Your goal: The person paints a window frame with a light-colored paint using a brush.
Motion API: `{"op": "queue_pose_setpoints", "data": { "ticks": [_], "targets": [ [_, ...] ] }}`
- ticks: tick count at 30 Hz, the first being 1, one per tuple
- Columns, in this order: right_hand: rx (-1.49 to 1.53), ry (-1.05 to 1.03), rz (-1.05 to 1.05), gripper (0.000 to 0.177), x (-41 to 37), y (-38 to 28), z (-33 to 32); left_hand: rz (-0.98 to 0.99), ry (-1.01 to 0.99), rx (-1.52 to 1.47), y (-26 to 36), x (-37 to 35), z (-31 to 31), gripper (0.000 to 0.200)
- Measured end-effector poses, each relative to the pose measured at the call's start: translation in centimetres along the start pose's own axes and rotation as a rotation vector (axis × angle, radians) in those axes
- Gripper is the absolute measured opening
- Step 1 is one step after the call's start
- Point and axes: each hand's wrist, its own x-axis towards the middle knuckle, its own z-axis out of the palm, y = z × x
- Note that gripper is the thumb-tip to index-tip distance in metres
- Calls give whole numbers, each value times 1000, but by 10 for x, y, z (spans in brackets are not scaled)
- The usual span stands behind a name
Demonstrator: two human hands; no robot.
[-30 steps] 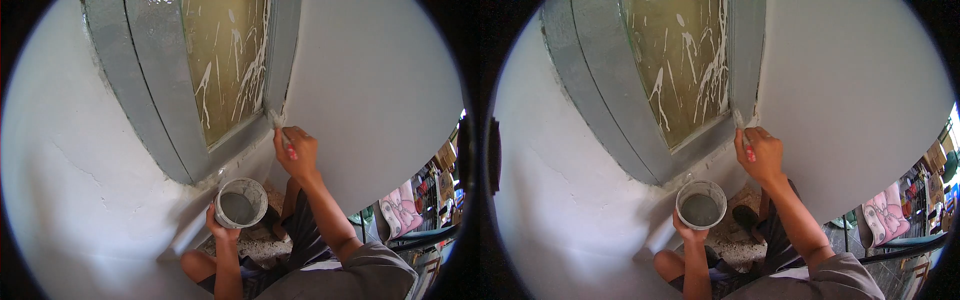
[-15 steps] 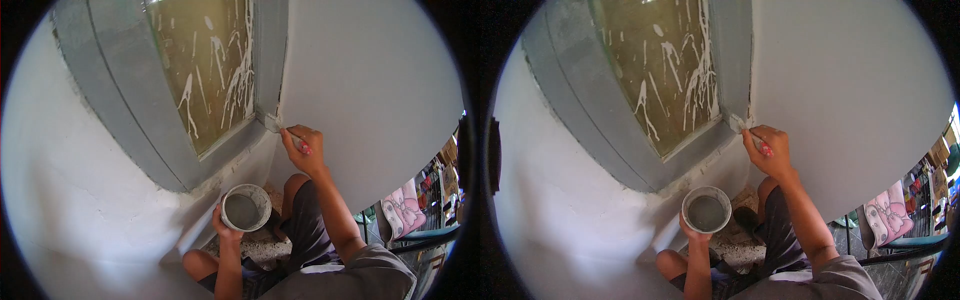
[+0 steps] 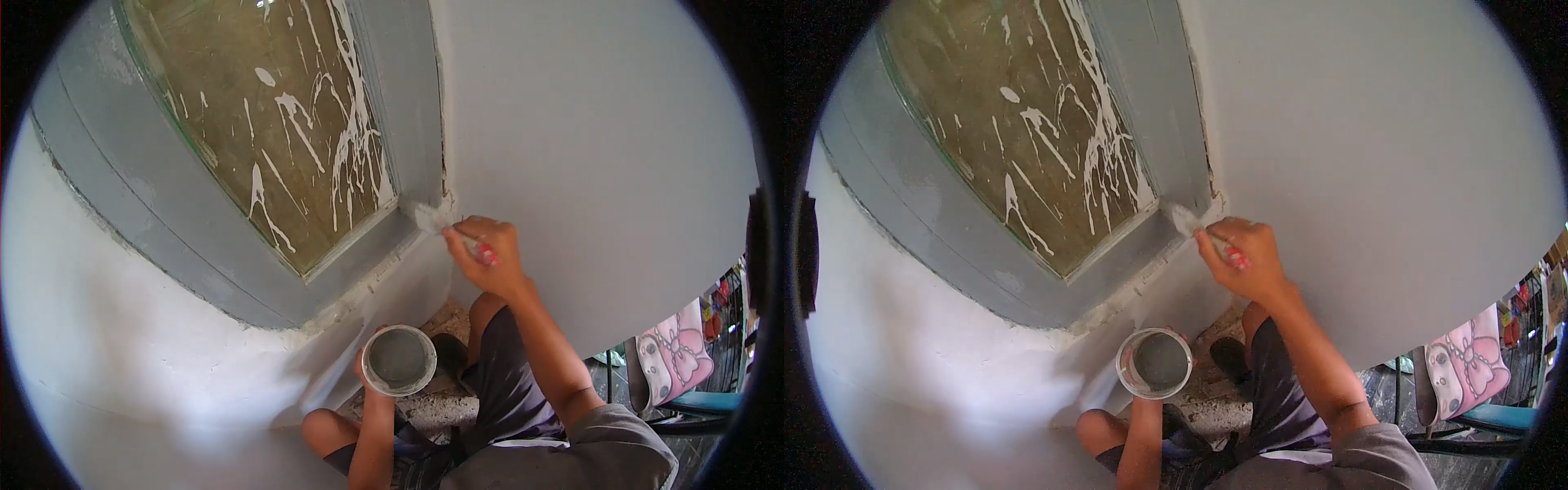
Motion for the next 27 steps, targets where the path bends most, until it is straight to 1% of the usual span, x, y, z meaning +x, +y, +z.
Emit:
{"op": "queue_pose_setpoints", "data": {
  "ticks": [2,3,6,7,9,12,13,15,18,21,24,27],
  "targets": [
    [-36,160,-20,11,21,-6,-14,-18,-8,39,1,5,-31,75],
    [-58,241,-28,10,34,-7,-21,-16,17,40,0,4,-39,75],
    [17,505,-81,12,76,-11,-24,14,121,17,-1,2,-50,77],
    [-16,484,-109,11,80,-9,-21,24,149,10,-2,2,-51,78],
    [-82,442,-162,11,80,2,-11,23,143,16,-2,2,-58,80],
    [-106,230,-76,12,39,19,0,16,105,23,0,3,-77,82],
    [-103,188,-58,12,30,23,-1,18,105,23,1,5,-80,83],
    [-102,100,-15,12,18,24,-6,21,148,15,2,4,-82,83],
    [-101,159,-44,13,31,12,-23,3,130,1,-1,1,-70,81],
    [-33,343,-38,14,62,-12,-30,8,65,10,-3,2,-48,79],
    [71,462,-50,16,81,-21,-21,39,42,8,-3,5,-39,76],
    [-90,331,-52,17,61,-3,-5,41,15,51,1,3,-33,70]
  ]
}}
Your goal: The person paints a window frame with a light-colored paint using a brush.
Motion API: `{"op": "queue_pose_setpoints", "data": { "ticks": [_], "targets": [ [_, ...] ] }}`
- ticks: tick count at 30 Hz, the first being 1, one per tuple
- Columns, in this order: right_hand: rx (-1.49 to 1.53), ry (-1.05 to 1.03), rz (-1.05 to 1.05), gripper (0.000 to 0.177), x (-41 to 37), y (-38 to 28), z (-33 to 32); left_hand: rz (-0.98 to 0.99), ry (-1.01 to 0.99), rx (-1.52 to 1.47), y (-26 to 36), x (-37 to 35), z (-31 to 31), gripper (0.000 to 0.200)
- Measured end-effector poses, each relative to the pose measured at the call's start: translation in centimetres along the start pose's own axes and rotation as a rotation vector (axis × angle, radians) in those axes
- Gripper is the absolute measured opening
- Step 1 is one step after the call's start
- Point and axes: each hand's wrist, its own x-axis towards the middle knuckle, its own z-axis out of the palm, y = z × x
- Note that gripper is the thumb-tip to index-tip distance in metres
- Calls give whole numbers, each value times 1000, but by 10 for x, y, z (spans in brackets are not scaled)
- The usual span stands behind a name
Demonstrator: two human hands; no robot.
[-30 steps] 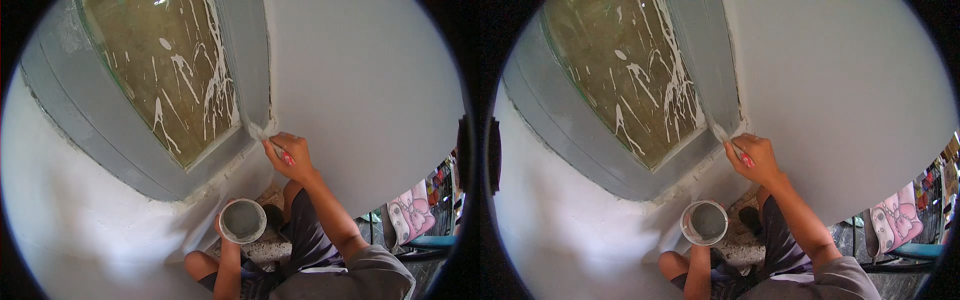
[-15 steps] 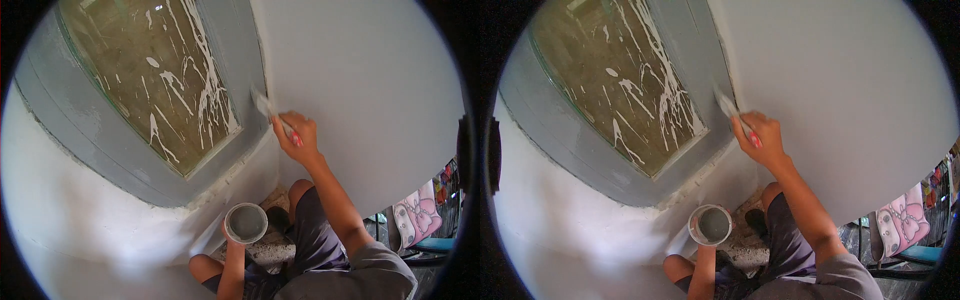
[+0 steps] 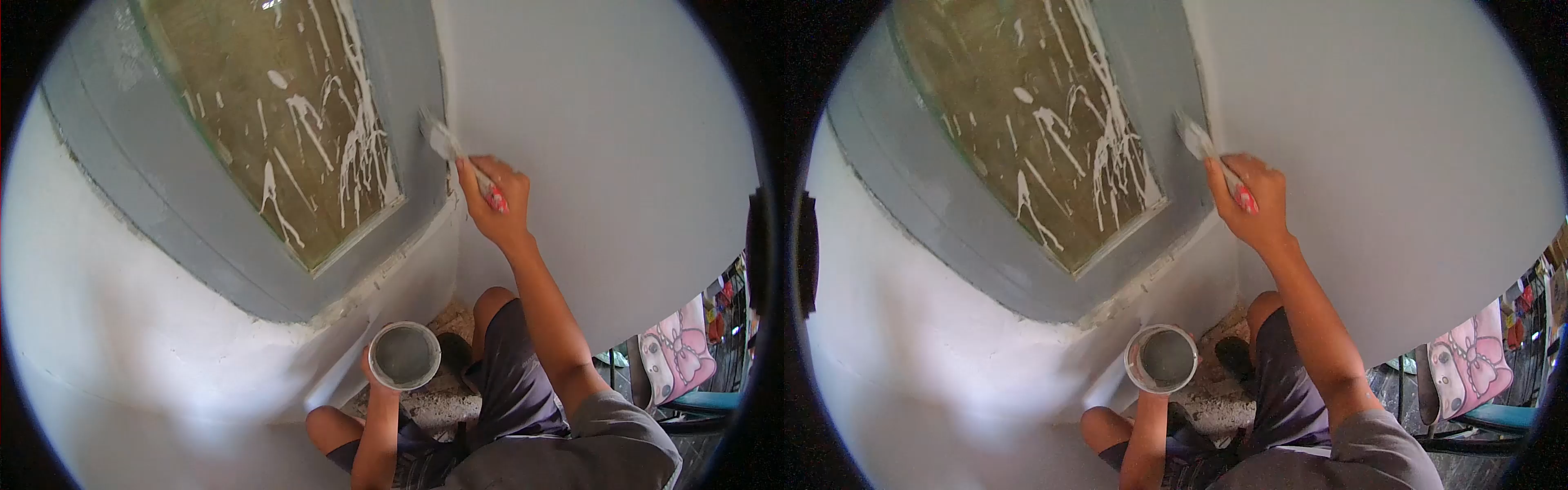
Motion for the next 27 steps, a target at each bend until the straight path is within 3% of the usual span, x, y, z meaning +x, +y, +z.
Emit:
{"op": "queue_pose_setpoints", "data": {
  "ticks": [3,6,9,12,15,18,21,24,27],
  "targets": [
    [-58,-197,106,17,-39,4,-10,16,48,10,1,-5,13,61],
    [-51,-180,95,16,-60,-12,-12,6,95,25,5,-12,50,59],
    [-63,-10,2,12,-48,-43,-3,50,129,97,7,-17,66,60],
    [-82,90,-105,9,-37,-61,15,-7,-178,-111,9,-10,73,58],
    [-191,40,-196,10,-52,-44,38,2,-262,-156,8,-2,46,45],
    [-306,-42,-110,11,-86,-33,47,44,-278,-157,12,-3,47,39],
    [-308,-132,-62,12,-99,-39,38,56,-262,-87,19,-8,53,40],
    [-266,-97,-74,12,-89,-50,26,25,-247,-193,23,-19,71,42],
    [-215,44,-105,12,-60,-74,27,45,-224,-220,21,-21,78,56]
  ]
}}
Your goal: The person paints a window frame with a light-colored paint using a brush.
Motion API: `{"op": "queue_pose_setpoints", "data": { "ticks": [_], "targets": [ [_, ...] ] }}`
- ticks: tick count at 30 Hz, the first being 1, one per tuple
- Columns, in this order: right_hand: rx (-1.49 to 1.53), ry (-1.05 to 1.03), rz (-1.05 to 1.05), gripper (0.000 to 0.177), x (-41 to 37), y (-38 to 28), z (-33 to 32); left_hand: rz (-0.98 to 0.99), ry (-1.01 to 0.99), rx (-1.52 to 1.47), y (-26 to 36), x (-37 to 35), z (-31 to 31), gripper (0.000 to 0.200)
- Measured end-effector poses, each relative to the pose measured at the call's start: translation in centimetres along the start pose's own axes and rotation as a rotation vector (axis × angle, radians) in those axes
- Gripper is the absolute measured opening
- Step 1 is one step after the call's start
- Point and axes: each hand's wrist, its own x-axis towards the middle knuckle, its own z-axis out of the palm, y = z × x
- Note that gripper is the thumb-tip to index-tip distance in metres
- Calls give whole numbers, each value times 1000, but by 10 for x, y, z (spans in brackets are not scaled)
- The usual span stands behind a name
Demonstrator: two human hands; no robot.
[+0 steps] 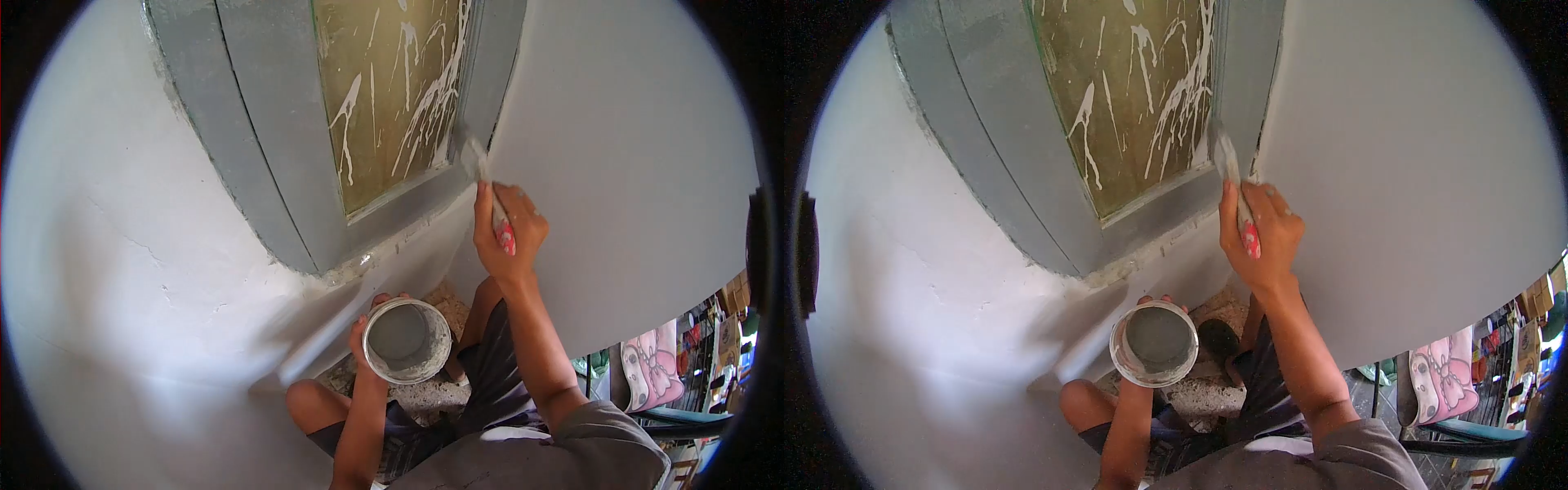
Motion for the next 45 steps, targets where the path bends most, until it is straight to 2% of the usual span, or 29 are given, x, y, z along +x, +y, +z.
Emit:
{"op": "queue_pose_setpoints", "data": {
  "ticks": [3,6,12,15,18,21,24,27,30,36,39,42,45],
  "targets": [
    [-32,15,-59,12,11,7,17,15,-46,85,-1,1,-1,56],
    [-145,-163,71,18,-12,11,18,-33,-99,-10,3,2,5,44],
    [-26,-391,267,33,18,-4,-14,-4,-99,5,4,3,0,44],
    [-47,-420,163,28,41,11,-5,-18,-133,-11,4,4,12,45],
    [-47,-405,153,34,72,13,5,3,-129,33,6,5,17,46],
    [-70,-294,137,33,88,-2,4,49,-77,55,6,5,17,54],
    [-20,9,-5,29,86,-12,1,36,-110,30,8,6,8,44],
    [-2,163,-114,23,74,-17,1,12,-74,18,7,6,5,43],
    [-129,47,-132,20,44,0,15,-22,-81,-31,6,3,13,43],
    [-250,-406,80,28,-13,3,6,-15,-102,-23,8,3,12,44],
    [-160,-399,54,33,-1,1,-3,-7,-153,46,8,6,6,46],
    [-138,-381,67,30,23,2,-1,-39,-149,-6,6,5,7,50],
    [-116,-283,92,35,54,1,4,9,-58,50,3,4,16,55]
  ]
}}
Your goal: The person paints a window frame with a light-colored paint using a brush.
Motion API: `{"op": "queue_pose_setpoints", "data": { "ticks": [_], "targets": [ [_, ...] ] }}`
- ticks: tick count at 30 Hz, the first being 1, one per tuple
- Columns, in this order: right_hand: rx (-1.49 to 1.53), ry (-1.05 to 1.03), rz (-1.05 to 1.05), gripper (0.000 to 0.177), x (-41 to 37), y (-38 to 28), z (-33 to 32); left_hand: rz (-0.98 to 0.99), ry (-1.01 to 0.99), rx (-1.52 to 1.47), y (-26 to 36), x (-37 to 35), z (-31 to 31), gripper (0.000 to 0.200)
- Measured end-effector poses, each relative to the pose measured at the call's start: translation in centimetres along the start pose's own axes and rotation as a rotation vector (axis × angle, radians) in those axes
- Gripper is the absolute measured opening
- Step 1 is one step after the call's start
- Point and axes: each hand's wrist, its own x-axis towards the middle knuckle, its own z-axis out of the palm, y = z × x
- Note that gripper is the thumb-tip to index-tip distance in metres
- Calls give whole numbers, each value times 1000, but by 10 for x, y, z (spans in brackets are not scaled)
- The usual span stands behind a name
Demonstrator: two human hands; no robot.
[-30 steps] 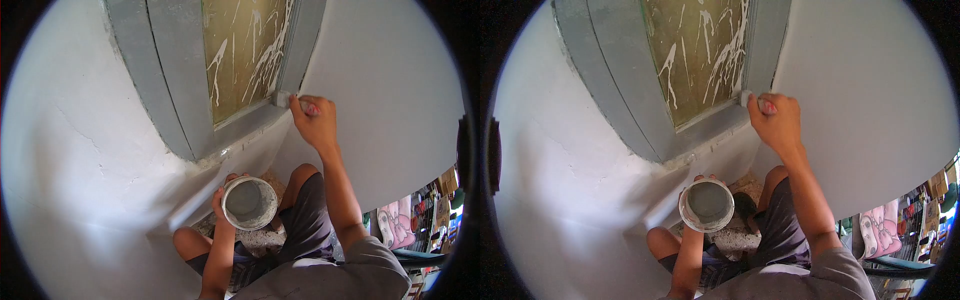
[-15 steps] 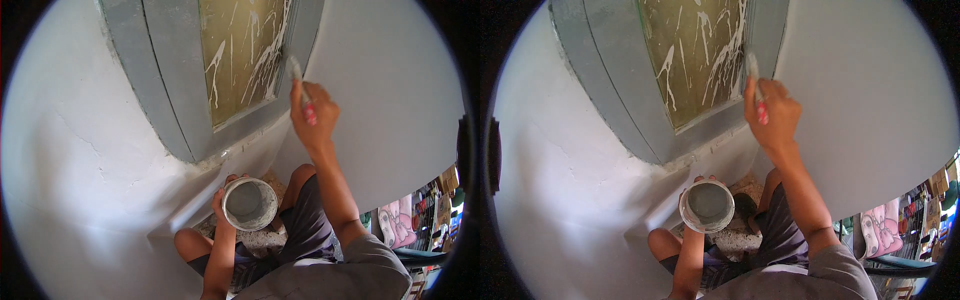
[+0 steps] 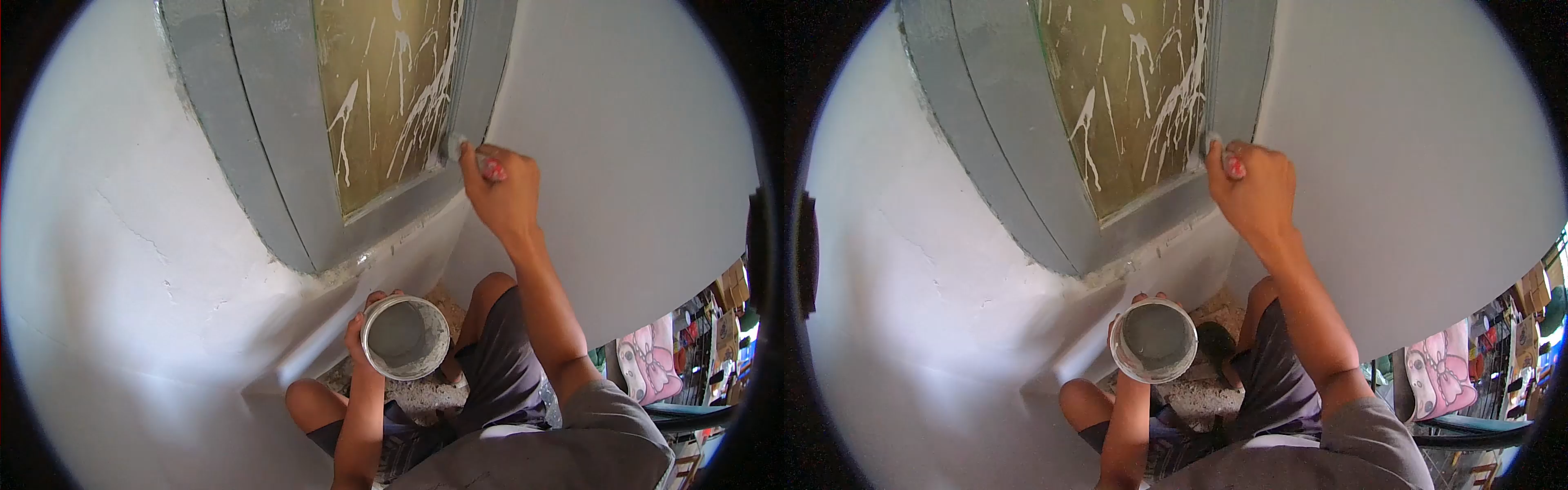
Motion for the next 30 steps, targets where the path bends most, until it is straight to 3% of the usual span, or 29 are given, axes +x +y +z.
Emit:
{"op": "queue_pose_setpoints", "data": {
  "ticks": [3,6,9,12,14,17,22,25,26,27,30],
  "targets": [
    [76,216,-45,30,21,-9,-7,2,-33,-7,2,1,-7,55],
    [163,420,-183,23,24,-11,-6,1,-51,-2,4,3,-12,43],
    [113,468,-245,18,15,-8,2,-14,-116,-10,2,5,-27,50],
    [-80,250,-163,21,-19,7,17,13,260,106,0,-11,-17,57],
    [-95,148,-106,23,-42,11,23,49,141,120,-2,-5,-20,60],
    [-70,-111,-2,29,-57,5,7,58,161,208,1,-8,-13,63],
    [39,-132,-65,33,-19,-5,-32,107,209,148,-3,-10,-22,59],
    [111,-92,-81,31,11,-6,-50,133,259,288,-3,-14,-23,62],
    [148,-76,-84,30,17,-7,-56,-8,590,-69,-3,-8,-53,66],
    [158,-74,-73,31,21,-10,-65,-10,650,-68,-1,-6,-55,66],
    [171,-60,-48,32,27,-19,-92,23,451,71,0,3,-34,66]
  ]
}}
